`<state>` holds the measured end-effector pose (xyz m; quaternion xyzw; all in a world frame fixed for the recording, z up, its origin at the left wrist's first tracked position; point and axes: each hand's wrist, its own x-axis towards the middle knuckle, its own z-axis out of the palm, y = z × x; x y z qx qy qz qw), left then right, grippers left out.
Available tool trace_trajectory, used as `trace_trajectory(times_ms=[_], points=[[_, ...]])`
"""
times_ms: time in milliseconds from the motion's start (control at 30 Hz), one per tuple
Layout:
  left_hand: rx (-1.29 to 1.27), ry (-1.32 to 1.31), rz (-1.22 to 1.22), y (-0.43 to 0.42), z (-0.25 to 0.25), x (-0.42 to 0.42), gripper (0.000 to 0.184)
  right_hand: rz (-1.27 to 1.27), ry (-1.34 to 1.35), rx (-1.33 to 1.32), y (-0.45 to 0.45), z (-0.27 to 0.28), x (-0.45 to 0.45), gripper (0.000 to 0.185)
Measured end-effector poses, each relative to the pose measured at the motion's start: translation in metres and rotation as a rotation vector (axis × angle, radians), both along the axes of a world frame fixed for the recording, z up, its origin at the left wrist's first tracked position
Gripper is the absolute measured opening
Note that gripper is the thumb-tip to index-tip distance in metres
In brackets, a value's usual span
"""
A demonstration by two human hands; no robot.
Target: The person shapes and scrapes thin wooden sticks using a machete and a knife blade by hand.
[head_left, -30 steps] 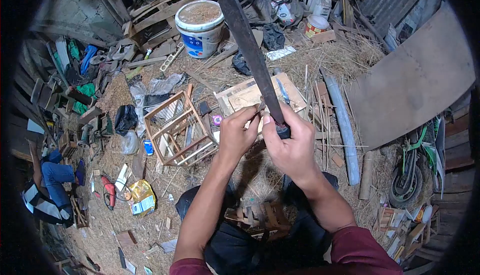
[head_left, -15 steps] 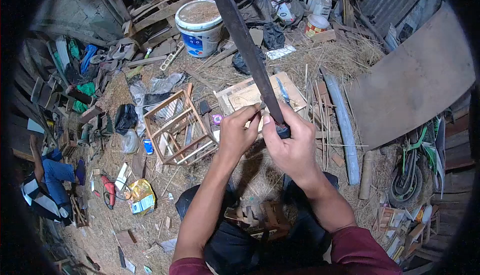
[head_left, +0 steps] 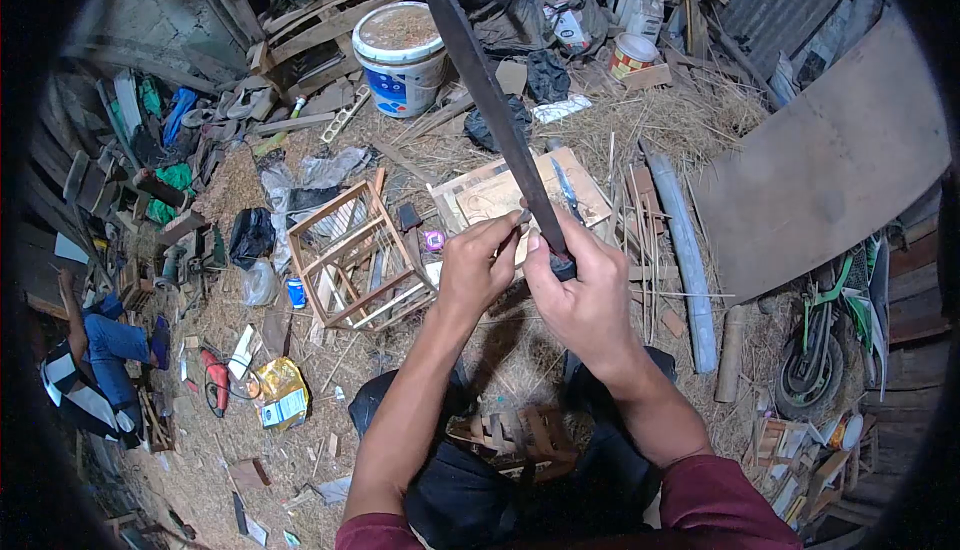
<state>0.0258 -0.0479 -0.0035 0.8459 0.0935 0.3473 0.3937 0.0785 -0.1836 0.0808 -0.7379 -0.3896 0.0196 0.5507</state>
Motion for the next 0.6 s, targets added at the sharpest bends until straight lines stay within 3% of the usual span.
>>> trace_trajectory(times_ms=[600], points=[[0.101,-0.031,0.005,0.0,0.004,0.005,0.027,-0.009,-0.032,0.053,-0.003,-0.005,0.004,0.032]])
